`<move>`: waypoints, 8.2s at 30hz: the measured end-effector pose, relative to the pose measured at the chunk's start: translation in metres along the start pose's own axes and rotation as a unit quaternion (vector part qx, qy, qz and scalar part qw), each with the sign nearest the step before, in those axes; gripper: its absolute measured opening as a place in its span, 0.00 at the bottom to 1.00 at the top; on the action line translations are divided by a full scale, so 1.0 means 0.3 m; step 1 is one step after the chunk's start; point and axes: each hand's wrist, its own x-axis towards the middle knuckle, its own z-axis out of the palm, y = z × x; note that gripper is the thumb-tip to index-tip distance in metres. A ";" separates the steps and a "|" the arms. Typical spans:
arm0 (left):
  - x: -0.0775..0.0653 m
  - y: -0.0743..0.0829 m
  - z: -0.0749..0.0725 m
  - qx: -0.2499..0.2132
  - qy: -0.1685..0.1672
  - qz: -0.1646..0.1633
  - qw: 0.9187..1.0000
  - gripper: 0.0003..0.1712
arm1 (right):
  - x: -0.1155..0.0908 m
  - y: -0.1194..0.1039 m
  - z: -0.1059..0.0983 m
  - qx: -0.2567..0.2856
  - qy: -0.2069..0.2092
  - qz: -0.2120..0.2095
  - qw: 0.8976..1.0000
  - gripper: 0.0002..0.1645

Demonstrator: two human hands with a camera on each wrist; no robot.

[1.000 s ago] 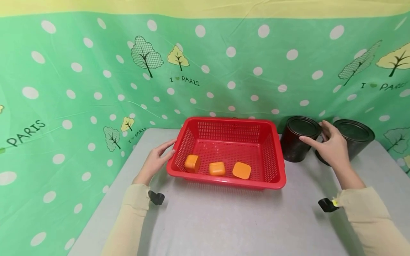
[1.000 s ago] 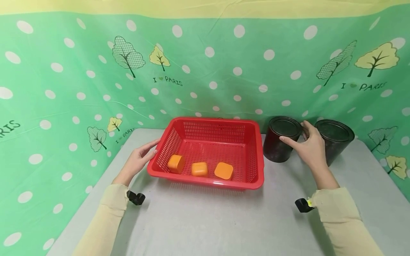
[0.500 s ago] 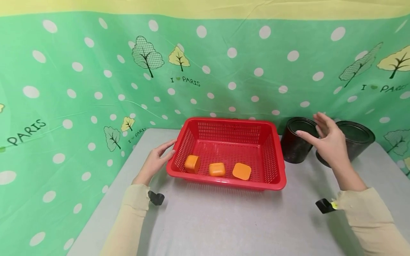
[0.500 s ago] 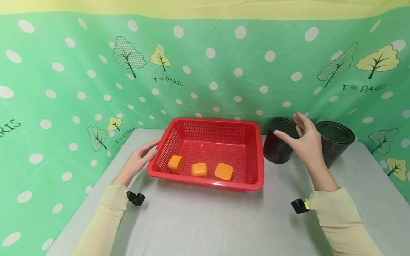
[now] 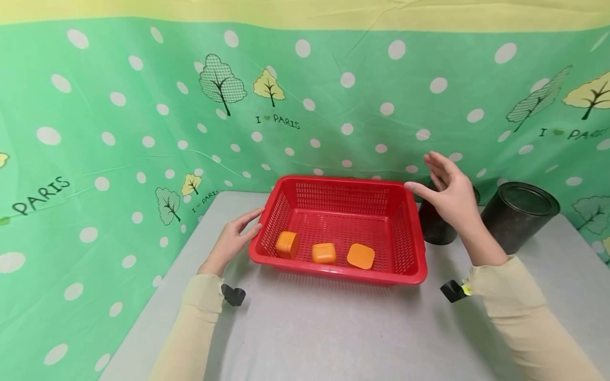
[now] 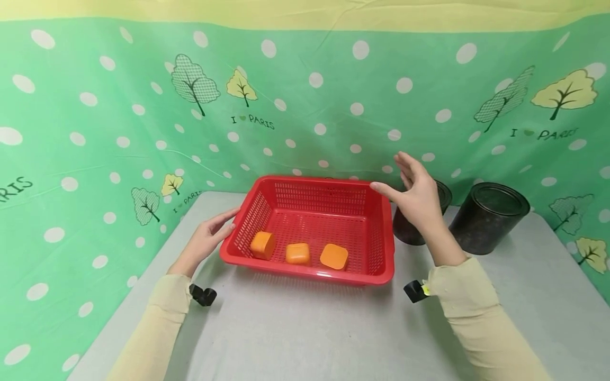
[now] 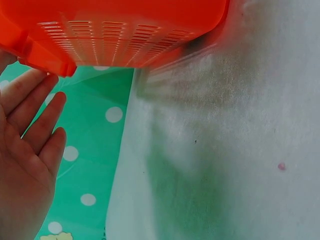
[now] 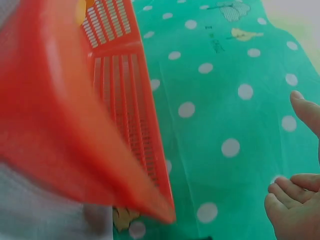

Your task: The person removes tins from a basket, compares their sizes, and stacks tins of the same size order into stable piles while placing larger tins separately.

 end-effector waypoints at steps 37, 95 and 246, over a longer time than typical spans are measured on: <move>0.028 -0.091 0.012 -0.010 0.009 0.021 1.000 0.28 | 0.228 -0.109 0.595 0.234 -0.387 -0.119 0.884 0.39; 0.032 -0.105 0.024 -0.013 0.015 0.017 1.000 0.28 | 0.168 -0.039 0.772 0.047 -0.645 -0.111 0.754 0.32; -0.010 0.018 0.003 -0.010 -0.001 0.008 1.000 0.28 | -0.082 0.151 -0.163 -0.045 -0.235 -0.032 0.971 0.30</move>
